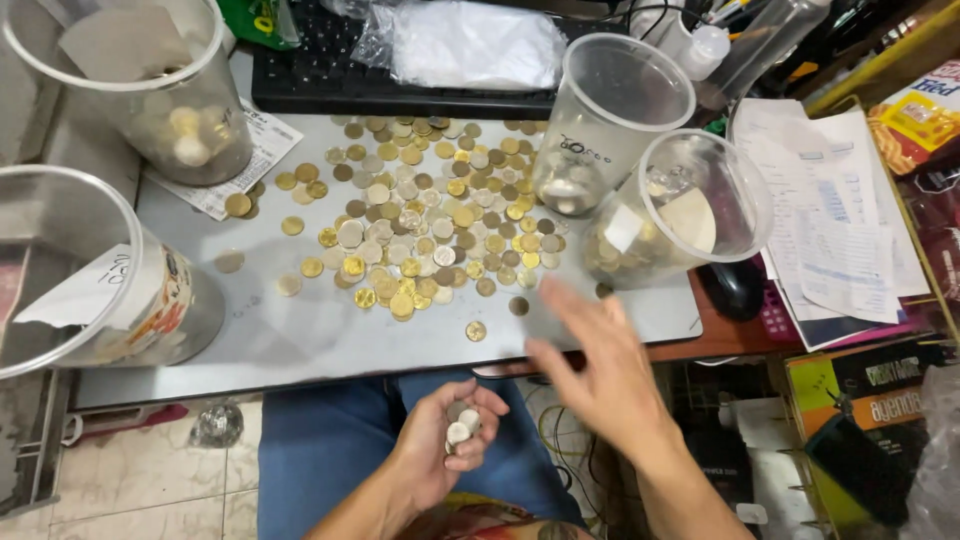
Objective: Sorting and counting a large pile of coins on a desk and placing them into plastic containers
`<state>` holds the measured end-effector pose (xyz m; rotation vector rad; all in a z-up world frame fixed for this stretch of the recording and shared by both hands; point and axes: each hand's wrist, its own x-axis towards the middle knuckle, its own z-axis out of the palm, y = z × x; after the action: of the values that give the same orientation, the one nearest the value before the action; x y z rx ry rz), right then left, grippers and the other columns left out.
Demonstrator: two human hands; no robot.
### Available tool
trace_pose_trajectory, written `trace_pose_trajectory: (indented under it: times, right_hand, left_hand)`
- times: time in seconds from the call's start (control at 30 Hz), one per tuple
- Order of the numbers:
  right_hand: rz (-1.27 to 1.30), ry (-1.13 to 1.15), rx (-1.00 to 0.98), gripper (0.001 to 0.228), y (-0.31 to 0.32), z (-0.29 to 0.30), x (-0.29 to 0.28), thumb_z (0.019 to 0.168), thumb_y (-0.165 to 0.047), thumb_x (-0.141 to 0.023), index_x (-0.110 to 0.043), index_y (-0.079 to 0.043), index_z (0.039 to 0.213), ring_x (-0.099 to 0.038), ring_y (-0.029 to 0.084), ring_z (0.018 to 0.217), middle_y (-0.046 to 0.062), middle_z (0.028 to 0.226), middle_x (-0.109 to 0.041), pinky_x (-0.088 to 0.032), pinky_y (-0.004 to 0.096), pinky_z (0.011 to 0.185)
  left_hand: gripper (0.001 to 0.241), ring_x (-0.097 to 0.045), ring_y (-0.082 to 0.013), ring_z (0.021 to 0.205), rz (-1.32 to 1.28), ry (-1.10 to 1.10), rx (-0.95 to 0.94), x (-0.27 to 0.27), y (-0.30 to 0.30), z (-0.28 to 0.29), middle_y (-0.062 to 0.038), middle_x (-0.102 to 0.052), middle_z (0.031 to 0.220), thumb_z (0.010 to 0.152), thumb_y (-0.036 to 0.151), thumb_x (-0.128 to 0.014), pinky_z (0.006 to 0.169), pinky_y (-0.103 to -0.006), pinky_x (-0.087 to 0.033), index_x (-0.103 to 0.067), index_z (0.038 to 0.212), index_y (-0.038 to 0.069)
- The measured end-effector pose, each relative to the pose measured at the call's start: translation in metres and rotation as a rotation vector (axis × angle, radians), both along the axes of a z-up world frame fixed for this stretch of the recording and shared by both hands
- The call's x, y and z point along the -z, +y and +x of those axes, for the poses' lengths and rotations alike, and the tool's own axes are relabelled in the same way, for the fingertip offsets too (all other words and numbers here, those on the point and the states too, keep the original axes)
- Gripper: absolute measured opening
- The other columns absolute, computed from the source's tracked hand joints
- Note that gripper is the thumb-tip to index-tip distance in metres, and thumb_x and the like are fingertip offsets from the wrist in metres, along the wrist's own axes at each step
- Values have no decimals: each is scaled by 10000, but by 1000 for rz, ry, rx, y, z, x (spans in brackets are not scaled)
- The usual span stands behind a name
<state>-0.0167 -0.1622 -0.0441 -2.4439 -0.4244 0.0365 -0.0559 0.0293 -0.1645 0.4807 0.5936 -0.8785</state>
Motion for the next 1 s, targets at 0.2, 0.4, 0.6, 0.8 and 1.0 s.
trace_pose_trajectory:
  times: [0.2, 0.4, 0.6, 0.8, 1.0]
  right_hand:
    - [-282, -66, 104, 597, 2, 3, 1, 965, -486, -499, -531, -140, 1450, -535, 225, 817, 85, 1501, -561, -573, 387, 625]
    - [80, -151, -155, 408, 8, 8, -6, 981, -350, -595, -680, -70, 1265, -648, 264, 1158, 100, 1307, -713, -474, 416, 1012]
    - [-155, -188, -167, 666, 2, 39, 11, 995, -369, -596, -397, -25, 1529, -320, 363, 1512, 186, 1601, -396, -236, 509, 1237]
    - [-165, -302, 76, 497, -4, 18, 19, 963, -238, -643, -565, 14, 1384, -562, 359, 1339, 175, 1387, -635, -431, 469, 1132]
    - [-177, -374, 41, 450, -3, 31, 21, 952, -227, -670, -595, 13, 1325, -583, 325, 1084, 154, 1288, -687, -508, 419, 948]
  left_hand:
    - [375, -291, -103, 406, 52, -52, -31, -2, 6, 6, -125, -530, 627, 966, 278, -501, 330, -205, -104, -652, 955, -65]
    - [453, -273, -121, 410, 16, -32, -11, -11, 4, 5, -205, -642, 738, 974, 312, -484, 324, -207, -99, -684, 1109, -71]
    - [385, -273, -84, 386, 4, -63, -70, 3, 18, 5, -112, -535, 606, 981, 293, -541, 310, -200, -99, -677, 961, -67]
    - [368, -281, -106, 413, 70, -40, -71, -1, 17, 2, -121, -523, 623, 996, 262, -521, 330, -212, -115, -668, 948, -73]
    - [379, -316, -107, 414, 59, -53, -84, -6, 17, 4, -131, -543, 616, 1003, 264, -521, 321, -208, -143, -669, 939, -79]
